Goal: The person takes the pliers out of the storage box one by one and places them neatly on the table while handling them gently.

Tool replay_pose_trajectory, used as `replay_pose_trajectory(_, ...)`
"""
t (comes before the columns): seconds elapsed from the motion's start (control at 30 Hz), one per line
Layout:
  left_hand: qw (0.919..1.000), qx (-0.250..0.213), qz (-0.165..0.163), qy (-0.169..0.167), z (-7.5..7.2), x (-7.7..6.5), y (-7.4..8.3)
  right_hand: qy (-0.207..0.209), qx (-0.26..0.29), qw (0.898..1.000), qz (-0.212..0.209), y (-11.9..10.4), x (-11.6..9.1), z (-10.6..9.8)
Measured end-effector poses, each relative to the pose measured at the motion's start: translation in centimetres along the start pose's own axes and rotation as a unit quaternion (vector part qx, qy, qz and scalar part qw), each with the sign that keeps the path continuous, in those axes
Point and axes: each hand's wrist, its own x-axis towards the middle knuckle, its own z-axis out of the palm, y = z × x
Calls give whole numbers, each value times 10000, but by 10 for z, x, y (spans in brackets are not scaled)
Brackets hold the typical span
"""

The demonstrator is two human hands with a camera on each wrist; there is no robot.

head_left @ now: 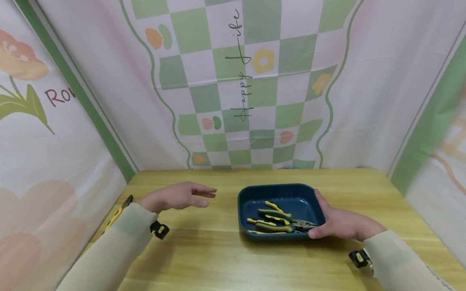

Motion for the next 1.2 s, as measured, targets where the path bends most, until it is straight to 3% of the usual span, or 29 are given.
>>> replay_pose_trajectory(0.4, 9972, -674, -296, -149, 12, 42, 33, -17, -30, 10000, -86, 4, 1, -1)
replay_pose_trajectory(0.73, 9941, -730, -793, -83, 36, 75, 56, 7, -21, 9999, -146, 2, 1, -1)
replay_pose_trajectory(1.03, 9974, -482, -528, 129, 60, 100, 70, 30, -61, 10000, -60, 2, 2, 0)
replay_pose_trajectory(1.2, 9952, -852, -343, 326, 71, 112, 73, 37, -66, 10000, -1, 2, 1, 0)
